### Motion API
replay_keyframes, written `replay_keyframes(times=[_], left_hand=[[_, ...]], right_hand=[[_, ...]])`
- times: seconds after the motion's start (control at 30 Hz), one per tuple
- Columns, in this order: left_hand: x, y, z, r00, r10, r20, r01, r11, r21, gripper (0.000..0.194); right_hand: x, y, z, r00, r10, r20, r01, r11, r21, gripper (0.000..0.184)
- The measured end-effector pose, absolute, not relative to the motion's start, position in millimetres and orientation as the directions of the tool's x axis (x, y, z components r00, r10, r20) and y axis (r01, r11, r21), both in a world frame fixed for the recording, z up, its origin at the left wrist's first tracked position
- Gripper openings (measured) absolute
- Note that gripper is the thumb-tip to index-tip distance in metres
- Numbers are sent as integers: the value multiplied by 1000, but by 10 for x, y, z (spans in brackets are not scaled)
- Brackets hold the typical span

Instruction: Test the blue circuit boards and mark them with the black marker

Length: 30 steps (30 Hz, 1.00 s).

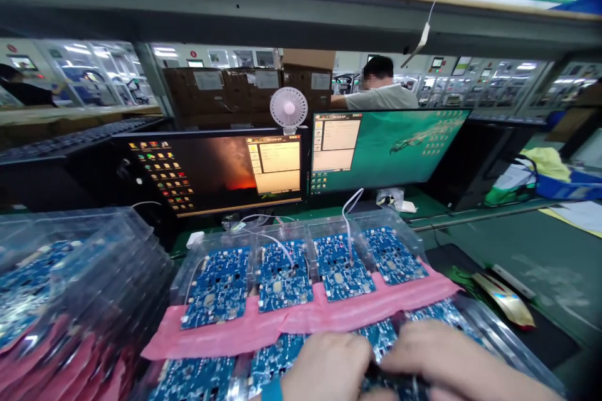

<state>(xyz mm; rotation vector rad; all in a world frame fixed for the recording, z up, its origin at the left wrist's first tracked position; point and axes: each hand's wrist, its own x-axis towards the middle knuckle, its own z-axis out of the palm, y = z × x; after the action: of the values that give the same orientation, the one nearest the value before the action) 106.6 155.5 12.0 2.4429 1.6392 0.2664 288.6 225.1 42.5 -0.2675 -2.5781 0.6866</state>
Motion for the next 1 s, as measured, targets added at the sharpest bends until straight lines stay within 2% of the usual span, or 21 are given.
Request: replay_keyframes(times=[0.03,0.07,0.1,0.17,0.27,0.37,0.5,0.67,0.83,0.9,1.0], left_hand=[[1043,1562,149,314,947,59,905,-318,282,15],[1022,1580,181,270,961,59,916,-275,292,13],[1003,1607,212,252,966,51,926,-256,276,13],[969,1680,250,268,963,26,943,-267,198,21],[929,1774,228,231,972,-40,962,-222,156,23],[906,1795,167,148,984,-97,970,-126,207,24],[893,1782,140,133,984,-121,964,-100,247,25],[888,1789,133,135,985,-105,957,-102,273,24],[866,1785,92,145,987,-69,949,-119,290,24],[849,1786,92,147,989,-35,934,-127,334,22],[831,1782,110,96,995,35,886,-102,452,23]], right_hand=[[2884,2319,429,-789,419,450,104,812,-574,45],[2865,2402,415,-699,547,460,154,743,-651,42],[2825,2496,383,-622,665,413,209,650,-731,39],[2689,2692,270,-563,798,217,312,448,-838,34],[2461,2919,35,-577,813,79,385,357,-851,29],[2350,3004,-149,-600,798,60,402,365,-840,28],[2341,2993,-213,-610,792,22,433,356,-828,28],[2313,2990,-170,-623,782,28,459,395,-796,28],[2386,2922,27,-583,803,124,447,445,-776,25],[2454,2846,150,-537,838,99,373,341,-863,25],[2546,2726,282,-528,849,-22,104,39,-994,26]])
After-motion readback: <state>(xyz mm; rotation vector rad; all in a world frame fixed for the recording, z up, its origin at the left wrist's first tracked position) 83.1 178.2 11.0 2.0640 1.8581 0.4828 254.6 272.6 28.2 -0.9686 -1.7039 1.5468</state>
